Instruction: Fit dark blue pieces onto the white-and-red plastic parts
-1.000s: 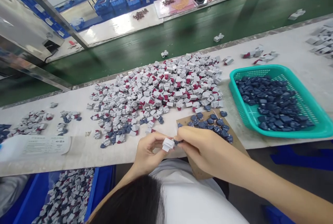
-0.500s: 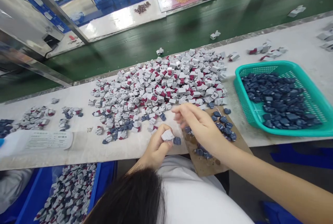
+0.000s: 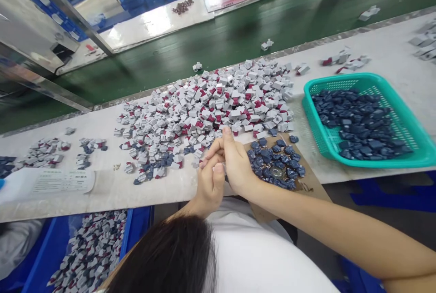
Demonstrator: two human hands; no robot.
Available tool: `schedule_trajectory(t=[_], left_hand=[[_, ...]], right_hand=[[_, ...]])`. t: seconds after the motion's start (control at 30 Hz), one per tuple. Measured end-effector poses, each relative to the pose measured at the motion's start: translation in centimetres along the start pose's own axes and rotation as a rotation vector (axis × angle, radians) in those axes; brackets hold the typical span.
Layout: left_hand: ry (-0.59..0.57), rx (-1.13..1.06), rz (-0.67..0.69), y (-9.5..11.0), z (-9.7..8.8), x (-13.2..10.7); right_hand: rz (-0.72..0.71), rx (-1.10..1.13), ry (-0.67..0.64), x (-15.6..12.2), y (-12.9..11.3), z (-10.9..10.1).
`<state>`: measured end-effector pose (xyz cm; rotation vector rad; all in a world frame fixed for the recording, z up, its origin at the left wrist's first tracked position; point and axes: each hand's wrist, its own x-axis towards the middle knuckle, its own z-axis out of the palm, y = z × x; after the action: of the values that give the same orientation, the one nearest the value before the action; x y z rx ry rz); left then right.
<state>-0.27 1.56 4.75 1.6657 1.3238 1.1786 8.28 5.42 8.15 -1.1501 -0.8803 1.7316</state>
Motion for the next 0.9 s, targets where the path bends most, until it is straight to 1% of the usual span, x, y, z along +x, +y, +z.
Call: schedule_trajectory(t=[0.1,0.17,0.2,0.27,0.3,0.33,0.4,0.43,0.47,0.5,0.57,0.63,0.7,0.73,0.77,0.83,0.9], left_hand=[[0.009,0.045,0.012,-0.4,-0.2,0.3],[0.023,0.062,0.023,-0.4,-0.3,0.7],[0.033,0.06,0.029,-0.3,-0.4,1.0],[0.03,0.014,0.012,0.1,-0.7,1.5],[-0.002,-0.038,-0.028,0.3,-0.9,1.8],[-0.061,-0.1,-0.087,0.5,-1.1,2.0],[-0.207,-0.21,-0.213,1.0,-1.5,2.3],[-0.261,-0.241,-0.257,1.2,-1.7,2.3],[-0.286,-0.252,-0.276,1.3,-1.8,2.3],[-0.286,-0.238,-0.267,1.4,-1.9,2.3],[-0.244,-0.159,-0.17,1.5,-1.8,2.3],[-0.186,-0.027,-0.008,1.5,-1.4,2.3],[-0.092,0.103,0.159,1.4,-1.0,2.4],[-0.034,0.143,0.227,1.3,-0.7,2.5],[0.024,0.168,0.281,1.2,-0.5,2.6],[0.125,0.183,0.362,1.1,0.0,2.7],[0.191,0.201,0.413,1.0,0.2,2.7]], right_hand=[[-0.065,0.107,0.052,0.1,0.6,0.6],[-0.069,0.179,0.056,0.3,0.5,0.9],[-0.056,0.215,0.039,0.4,0.2,1.0],[-0.011,0.274,-0.039,0.8,-0.6,0.8],[0.019,0.292,-0.094,1.0,-1.1,0.5],[0.049,0.301,-0.143,1.2,-1.7,0.2],[0.101,0.301,-0.2,1.3,-2.6,-0.4],[0.12,0.299,-0.205,1.3,-2.9,-0.7],[0.133,0.298,-0.195,1.2,-3.2,-0.9],[0.139,0.295,-0.178,1.1,-3.3,-1.0],[0.14,0.281,-0.153,0.7,-3.2,-1.0],[0.149,0.246,-0.172,0.3,-2.9,-0.8],[0.154,0.213,-0.206,0.1,-2.6,-0.5],[0.144,0.204,-0.201,0.0,-2.5,-0.5],[0.12,0.198,-0.179,0.0,-2.5,-0.4],[0.026,0.183,-0.106,-0.1,-2.5,-0.2],[-0.085,0.146,-0.045,-0.2,-2.4,0.0]])
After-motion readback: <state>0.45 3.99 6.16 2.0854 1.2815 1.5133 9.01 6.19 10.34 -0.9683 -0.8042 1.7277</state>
